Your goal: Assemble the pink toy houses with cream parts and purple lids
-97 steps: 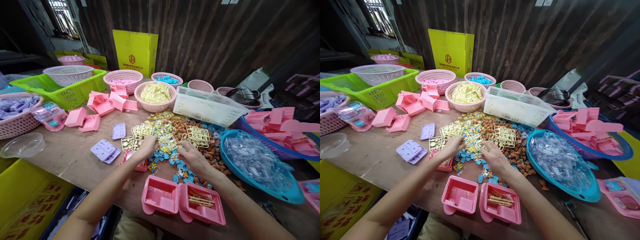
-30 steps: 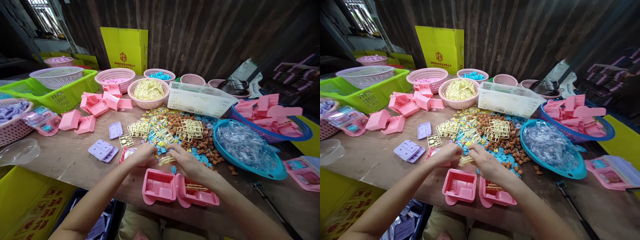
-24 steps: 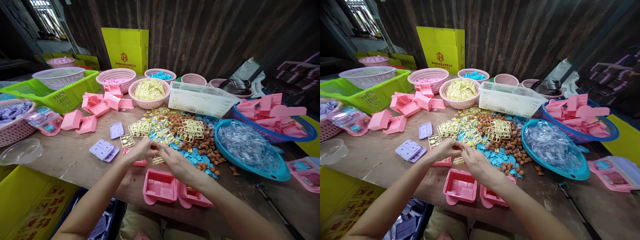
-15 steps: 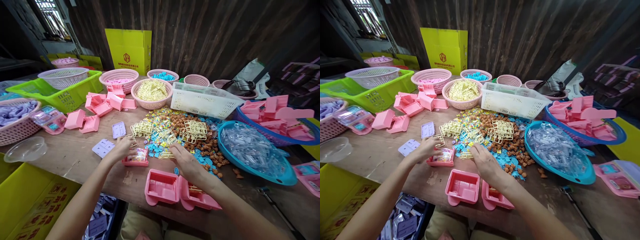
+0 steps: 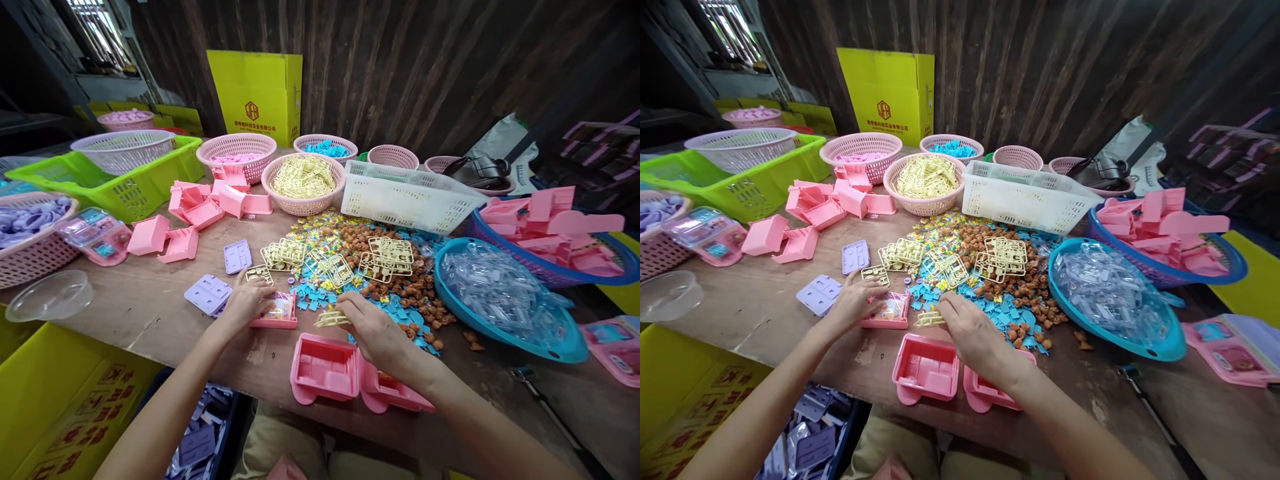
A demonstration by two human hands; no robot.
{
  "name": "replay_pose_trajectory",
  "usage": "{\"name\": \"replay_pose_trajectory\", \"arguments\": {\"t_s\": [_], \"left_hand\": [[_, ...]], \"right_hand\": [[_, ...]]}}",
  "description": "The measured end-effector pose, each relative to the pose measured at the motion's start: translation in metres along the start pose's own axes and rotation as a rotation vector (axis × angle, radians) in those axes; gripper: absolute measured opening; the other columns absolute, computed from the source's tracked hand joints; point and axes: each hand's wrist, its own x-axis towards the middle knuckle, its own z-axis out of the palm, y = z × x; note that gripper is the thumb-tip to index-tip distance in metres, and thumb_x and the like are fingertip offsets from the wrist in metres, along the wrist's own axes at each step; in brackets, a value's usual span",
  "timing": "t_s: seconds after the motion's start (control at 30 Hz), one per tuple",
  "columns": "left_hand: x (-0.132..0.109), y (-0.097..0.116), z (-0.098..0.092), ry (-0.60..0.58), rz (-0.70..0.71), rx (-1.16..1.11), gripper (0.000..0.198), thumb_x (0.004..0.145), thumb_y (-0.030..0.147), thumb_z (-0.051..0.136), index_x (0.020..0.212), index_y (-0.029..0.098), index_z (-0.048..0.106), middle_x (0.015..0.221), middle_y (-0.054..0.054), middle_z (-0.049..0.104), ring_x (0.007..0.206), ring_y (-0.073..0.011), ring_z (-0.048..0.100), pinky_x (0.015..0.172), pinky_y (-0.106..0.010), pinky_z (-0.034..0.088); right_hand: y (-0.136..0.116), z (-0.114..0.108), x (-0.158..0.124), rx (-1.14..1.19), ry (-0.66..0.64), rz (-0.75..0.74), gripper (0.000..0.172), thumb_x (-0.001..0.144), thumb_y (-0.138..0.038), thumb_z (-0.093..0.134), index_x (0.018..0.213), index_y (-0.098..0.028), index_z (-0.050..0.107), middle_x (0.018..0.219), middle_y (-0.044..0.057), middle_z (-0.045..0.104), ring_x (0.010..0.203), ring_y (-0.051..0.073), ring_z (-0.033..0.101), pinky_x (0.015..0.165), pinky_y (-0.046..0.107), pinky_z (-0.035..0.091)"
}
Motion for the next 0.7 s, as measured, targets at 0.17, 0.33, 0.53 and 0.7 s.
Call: {"name": "replay_pose_trajectory", "arguments": {"t_s": [0.17, 0.33, 0.53, 0.7], "left_hand": [[-0.002, -0.001, 0.003, 0.073, -0.009, -0.009, 0.016, 0.072, 0.023, 0.065, 0.088, 0.024, 0.067, 0.102, -0.004, 0.068, 0.105, -0.0237, 0.057, 0.105, -0.046, 0.023], [0.003, -0.010, -0.001, 0.038, -0.101, -0.219, 0.012, 0.071, 0.030, 0.064, 0.068, 0.018, 0.063, 0.081, -0.003, 0.066, 0.080, -0.0195, 0.059, 0.071, -0.028, 0.042], [-0.001, -0.016, -0.012, 0.095, -0.098, -0.512, 0.028, 0.073, 0.042, 0.057, 0.064, 0.017, 0.062, 0.063, 0.001, 0.062, 0.062, -0.0135, 0.054, 0.058, -0.022, 0.038], [-0.013, -0.001, -0.031, 0.192, -0.019, -0.533, 0.032, 0.078, 0.043, 0.053, 0.068, 0.016, 0.065, 0.060, 0.001, 0.063, 0.056, -0.0122, 0.053, 0.055, -0.021, 0.037]], "right_hand": [[-0.002, -0.002, -0.001, 0.015, -0.001, -0.003, 0.027, 0.082, 0.002, 0.035, 0.096, -0.017, 0.048, 0.099, 0.010, 0.054, 0.093, 0.020, 0.051, 0.079, 0.035, 0.049], [-0.004, -0.004, -0.003, 0.036, 0.008, -0.022, 0.023, 0.087, -0.006, 0.037, 0.101, -0.018, 0.051, 0.092, 0.007, 0.054, 0.083, 0.017, 0.051, 0.073, 0.031, 0.049], [-0.004, -0.005, -0.005, 0.130, 0.010, 0.029, 0.040, 0.087, -0.005, 0.035, 0.125, -0.018, 0.041, 0.103, 0.010, 0.053, 0.095, 0.018, 0.053, 0.079, 0.032, 0.050], [-0.021, -0.020, 0.001, 0.295, -0.018, 0.063, 0.013, 0.089, -0.013, 0.041, 0.092, -0.016, 0.054, 0.091, 0.008, 0.053, 0.083, 0.016, 0.053, 0.074, 0.030, 0.050]]}}
